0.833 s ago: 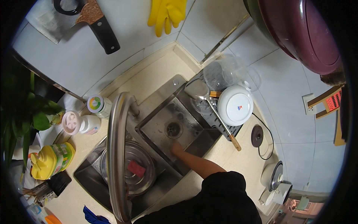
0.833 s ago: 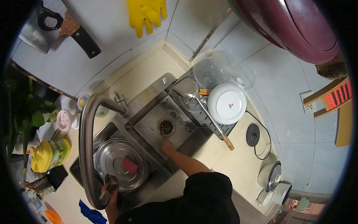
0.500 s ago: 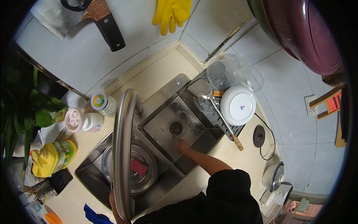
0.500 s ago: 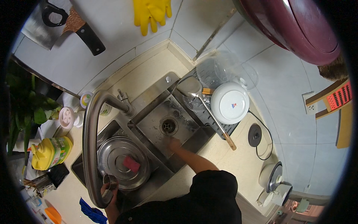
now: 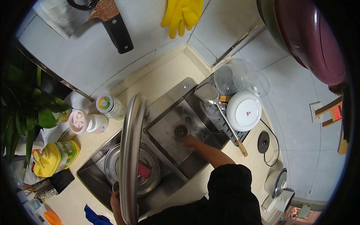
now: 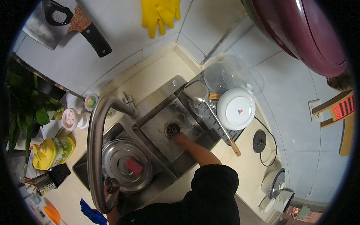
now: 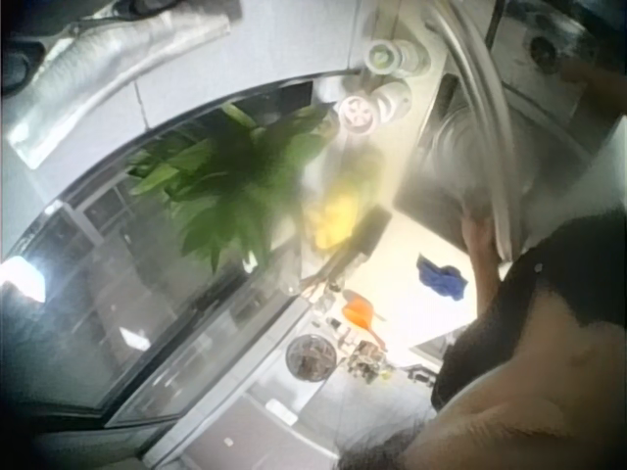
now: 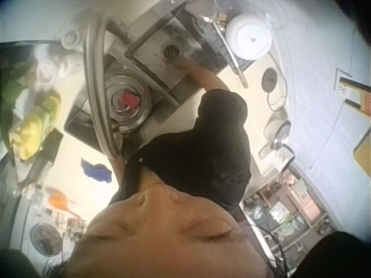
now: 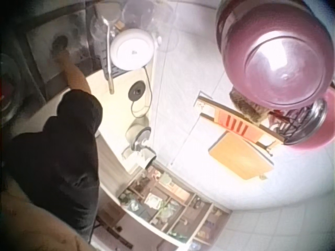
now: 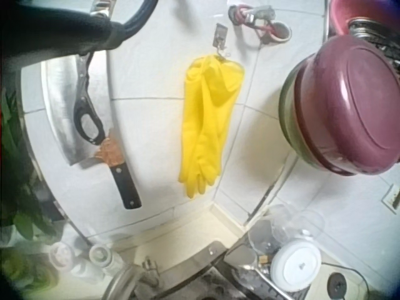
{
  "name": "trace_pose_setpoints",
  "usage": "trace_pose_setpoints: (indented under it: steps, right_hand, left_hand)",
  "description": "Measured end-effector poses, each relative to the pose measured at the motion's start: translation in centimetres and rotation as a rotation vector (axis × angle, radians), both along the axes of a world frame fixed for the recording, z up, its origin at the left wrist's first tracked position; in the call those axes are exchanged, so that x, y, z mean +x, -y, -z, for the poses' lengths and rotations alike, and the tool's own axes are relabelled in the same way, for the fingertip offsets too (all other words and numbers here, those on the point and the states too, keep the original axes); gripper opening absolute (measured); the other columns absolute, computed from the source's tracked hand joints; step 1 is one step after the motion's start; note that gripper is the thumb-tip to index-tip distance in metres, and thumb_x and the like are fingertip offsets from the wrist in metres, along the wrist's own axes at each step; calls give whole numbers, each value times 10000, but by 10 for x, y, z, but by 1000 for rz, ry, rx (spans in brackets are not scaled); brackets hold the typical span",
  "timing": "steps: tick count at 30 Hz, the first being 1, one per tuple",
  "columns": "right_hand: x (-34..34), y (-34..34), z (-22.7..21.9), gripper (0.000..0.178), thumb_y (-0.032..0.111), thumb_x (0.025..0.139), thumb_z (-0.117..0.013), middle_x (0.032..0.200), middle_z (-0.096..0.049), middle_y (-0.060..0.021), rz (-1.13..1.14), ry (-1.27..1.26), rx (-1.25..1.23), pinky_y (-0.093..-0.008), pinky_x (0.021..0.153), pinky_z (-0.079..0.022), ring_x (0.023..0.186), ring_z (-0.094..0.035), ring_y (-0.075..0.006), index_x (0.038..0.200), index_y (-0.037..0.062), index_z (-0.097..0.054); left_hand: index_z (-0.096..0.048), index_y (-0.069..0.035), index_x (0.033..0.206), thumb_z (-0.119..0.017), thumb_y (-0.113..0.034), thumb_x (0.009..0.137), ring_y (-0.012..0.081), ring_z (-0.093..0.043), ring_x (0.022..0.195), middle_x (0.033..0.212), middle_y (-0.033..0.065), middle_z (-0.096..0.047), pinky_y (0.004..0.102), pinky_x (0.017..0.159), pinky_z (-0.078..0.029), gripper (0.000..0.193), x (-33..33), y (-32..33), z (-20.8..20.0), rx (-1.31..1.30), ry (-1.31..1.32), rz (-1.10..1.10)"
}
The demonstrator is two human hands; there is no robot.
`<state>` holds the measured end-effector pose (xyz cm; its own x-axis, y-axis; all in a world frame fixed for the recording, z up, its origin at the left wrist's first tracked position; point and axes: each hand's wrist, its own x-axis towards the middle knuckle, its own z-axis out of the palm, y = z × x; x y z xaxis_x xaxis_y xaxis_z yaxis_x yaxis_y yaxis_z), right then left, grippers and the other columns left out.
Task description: The person scrubs a metal pot lid with a toothbrush and a pink sponge, then rinses it under running water. They also clean a small metal strainer and the sink drain area, rinsing each item before placing them aside.
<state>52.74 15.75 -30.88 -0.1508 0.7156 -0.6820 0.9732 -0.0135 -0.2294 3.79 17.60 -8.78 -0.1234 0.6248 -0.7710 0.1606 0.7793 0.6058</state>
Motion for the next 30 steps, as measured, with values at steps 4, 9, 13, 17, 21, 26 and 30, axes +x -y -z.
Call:
trace_pose_setpoints:
  steps: [4, 9, 13, 17, 21, 26, 30]
  right_hand:
    - [13, -37, -87, 261, 149, 725, -521, 878, -623, -145, 240, 253, 33, -478, 683, -477, 832, -608, -311, 955, 74, -618]
    - [3, -84, -124, 211, 145, 757, -500, 860, -633, -110, -209, 445, 153, -410, 617, -499, 802, -624, -250, 885, 73, -651]
    - [8, -55, -84, 206, 149, 775, -483, 886, -628, -103, -16, 290, 108, -406, 622, -498, 806, -621, -261, 847, 76, -661]
    - [-5, -71, -97, 216, 165, 799, -474, 920, -627, -97, -86, 309, -79, -401, 645, -493, 836, -616, -263, 881, 88, -659]
    - [13, -88, -110, 204, 191, 791, -494, 872, -643, -102, -172, 385, 96, -407, 648, -491, 823, -621, -274, 855, 97, -664]
    - [16, -92, -74, 212, 244, 776, -516, 873, -639, -117, -229, 349, 49, -422, 656, -487, 823, -619, -282, 809, 99, -667]
    - [6, -100, -69, 230, 274, 771, -521, 905, -632, -117, -233, 243, -11, -413, 659, -488, 832, -617, -276, 815, 100, -665]
  left_hand:
    - [-583, 44, 911, -474, -184, 780, 234, -545, 793, 851, 138, -583, 339, 739, -441, 285, 9, -5, 1, -165, 330, -501]
    - [-567, 35, 948, -480, -202, 777, 238, -540, 823, 891, 136, -577, 346, 742, -442, 305, -15, -1, 35, -200, 422, -531]
    - [-553, 38, 965, -453, -203, 790, 264, -556, 819, 898, 159, -578, 377, 757, -448, 314, 30, -17, -38, -147, 378, -480]
    - [-544, 32, 973, -441, -182, 781, 292, -574, 811, 896, 174, -587, 406, 770, -455, 305, 2, -12, -8, -291, 511, -563]
    - [-533, 24, 981, -438, -164, 770, 303, -577, 808, 886, 174, -594, 407, 771, -460, 298, -15, 0, 26, -295, 599, -627]
    - [-531, 20, 965, -438, -154, 769, 306, -574, 824, 892, 175, -592, 404, 774, -459, 278, -2, -6, 20, -276, 586, -701]
    - [-526, 23, 967, -444, -139, 766, 309, -568, 847, 913, 180, -585, 404, 784, -458, 271, 9, -9, 6, -242, 610, -719]
